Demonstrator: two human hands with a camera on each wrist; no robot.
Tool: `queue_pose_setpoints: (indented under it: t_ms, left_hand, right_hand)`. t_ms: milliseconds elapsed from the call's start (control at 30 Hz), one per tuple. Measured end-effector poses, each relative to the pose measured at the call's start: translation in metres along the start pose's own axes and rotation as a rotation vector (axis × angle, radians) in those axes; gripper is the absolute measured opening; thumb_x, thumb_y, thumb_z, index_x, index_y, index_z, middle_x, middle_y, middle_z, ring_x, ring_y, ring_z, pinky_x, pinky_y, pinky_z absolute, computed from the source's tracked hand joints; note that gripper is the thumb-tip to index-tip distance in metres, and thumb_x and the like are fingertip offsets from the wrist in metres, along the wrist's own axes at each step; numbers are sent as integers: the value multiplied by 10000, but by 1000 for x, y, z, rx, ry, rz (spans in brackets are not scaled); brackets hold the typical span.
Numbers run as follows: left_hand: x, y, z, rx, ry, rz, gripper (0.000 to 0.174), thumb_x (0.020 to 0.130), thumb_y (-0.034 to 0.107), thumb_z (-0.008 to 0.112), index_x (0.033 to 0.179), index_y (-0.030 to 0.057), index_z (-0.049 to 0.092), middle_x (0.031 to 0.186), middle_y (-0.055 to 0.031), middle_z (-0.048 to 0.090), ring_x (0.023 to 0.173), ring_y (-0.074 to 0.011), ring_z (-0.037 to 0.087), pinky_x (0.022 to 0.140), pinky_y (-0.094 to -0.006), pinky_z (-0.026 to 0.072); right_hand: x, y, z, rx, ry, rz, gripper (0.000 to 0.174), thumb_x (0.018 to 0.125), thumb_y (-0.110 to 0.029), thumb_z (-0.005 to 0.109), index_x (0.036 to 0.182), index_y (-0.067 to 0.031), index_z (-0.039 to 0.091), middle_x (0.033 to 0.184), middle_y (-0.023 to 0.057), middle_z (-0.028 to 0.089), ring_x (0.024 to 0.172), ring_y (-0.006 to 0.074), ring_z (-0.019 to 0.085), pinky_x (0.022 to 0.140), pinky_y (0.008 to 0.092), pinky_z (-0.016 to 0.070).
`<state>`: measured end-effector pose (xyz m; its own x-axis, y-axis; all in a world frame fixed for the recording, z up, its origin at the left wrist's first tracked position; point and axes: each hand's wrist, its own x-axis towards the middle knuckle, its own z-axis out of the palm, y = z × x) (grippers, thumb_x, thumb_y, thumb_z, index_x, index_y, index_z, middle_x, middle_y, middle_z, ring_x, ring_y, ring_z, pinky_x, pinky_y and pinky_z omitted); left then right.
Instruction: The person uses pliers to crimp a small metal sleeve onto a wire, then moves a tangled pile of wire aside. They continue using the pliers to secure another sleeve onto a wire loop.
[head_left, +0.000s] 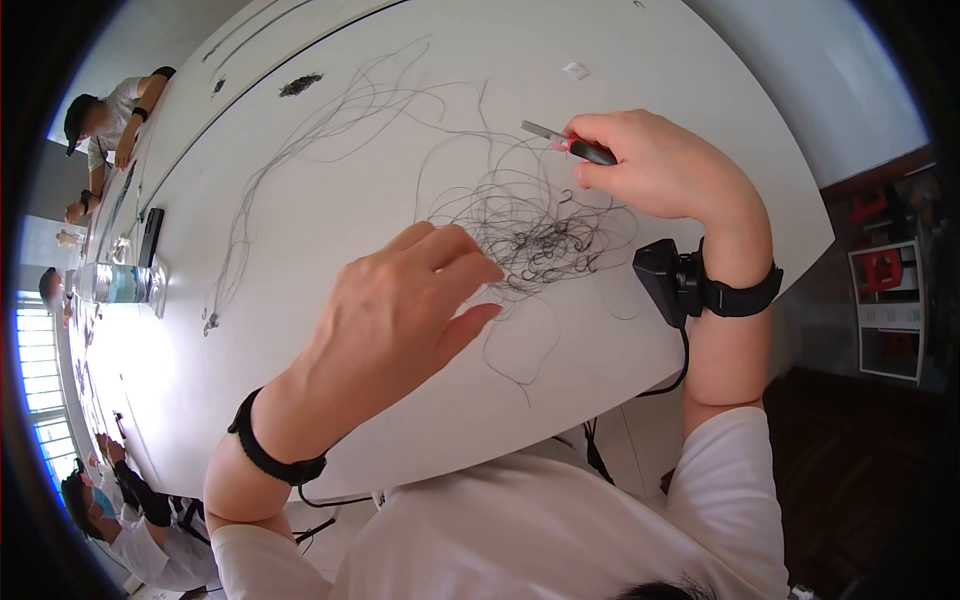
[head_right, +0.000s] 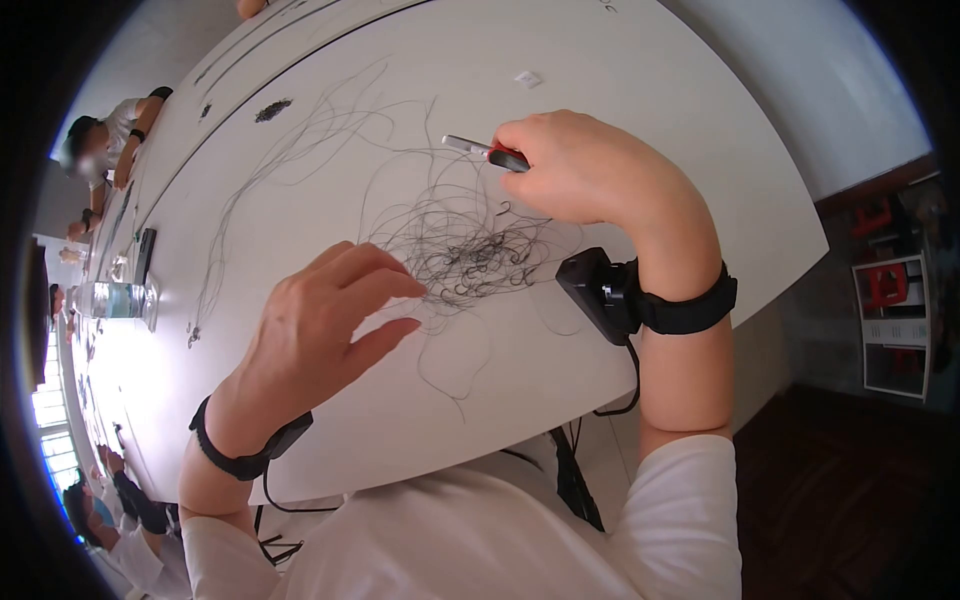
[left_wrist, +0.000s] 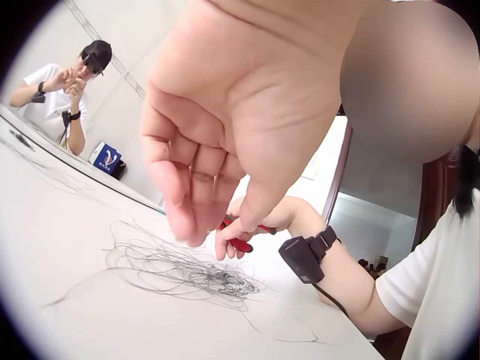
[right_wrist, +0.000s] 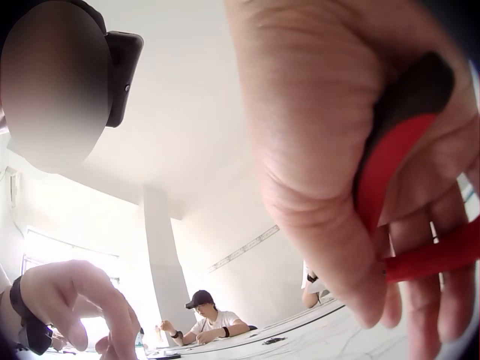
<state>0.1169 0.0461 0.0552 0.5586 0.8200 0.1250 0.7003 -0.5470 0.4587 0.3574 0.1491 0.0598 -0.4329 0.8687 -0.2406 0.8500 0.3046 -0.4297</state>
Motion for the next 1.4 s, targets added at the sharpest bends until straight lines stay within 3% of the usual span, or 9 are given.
queue_pose_setpoints:
  t_ms: [100,233,300,400,500,933,1167,1300,1400]
  left_hand:
    - [4,-1,9,-48,14,116,201,759,55,769,944,43,692,930,-55,681,926,-224,631,695,-343,548]
    - [8,-1,4,18,-99,52,172,769,56,763,926,60,695,847,-56,684,802,-224,659,643,-325,536]
    - [11,-2,2,14,-114,6,162,775,59,760,924,66,696,815,-56,684,753,-224,666,623,-319,531]
    - [13,-4,4,25,-39,57,141,792,74,752,922,74,698,767,-55,677,681,-221,665,588,-311,517]
    - [8,-3,6,30,-80,19,127,805,89,744,923,73,699,778,-56,678,701,-218,665,593,-315,513]
    - [-14,-13,-6,-31,-21,-32,97,830,83,731,917,52,703,774,-66,680,709,-203,675,600,-299,519]
    - [-27,-46,-9,-220,-90,-179,94,897,96,666,950,34,714,819,-75,713,729,-156,690,605,-263,521]
    - [-27,-43,-4,-337,-36,-200,116,894,123,660,945,28,703,798,-85,711,705,-181,682,644,-275,528]
    - [-23,-42,3,-434,-33,-228,154,925,133,647,1028,32,700,823,-32,698,730,-97,645,590,-245,487]
  right_hand:
    - [0,1,-1,-20,-5,-20,230,855,-179,592,993,4,611,752,133,590,658,266,515,623,353,430]
    - [3,9,0,-36,-1,30,203,848,-161,596,971,0,612,747,145,593,654,276,523,626,358,435]
    - [6,18,6,-17,151,-226,187,828,-131,611,962,0,613,741,154,605,652,283,537,627,367,441]
    - [17,11,15,-70,126,-195,184,747,-38,614,921,-38,672,819,164,676,746,325,654,665,414,511]
    - [18,0,23,-163,109,-99,173,749,-37,629,912,-49,683,822,157,687,796,324,679,702,404,538]
    - [14,-13,31,-325,162,-114,124,747,-79,697,859,-47,655,795,135,690,791,311,690,676,402,547]
    - [6,-12,12,-27,163,-237,138,772,-99,674,886,-32,633,793,143,672,724,313,645,651,391,496]
    - [5,-23,14,247,127,-364,163,791,-114,672,907,-14,617,767,143,657,680,286,611,639,359,480]
    - [5,-41,17,212,100,-418,157,812,-91,671,923,-8,597,780,115,667,677,236,623,644,329,491]
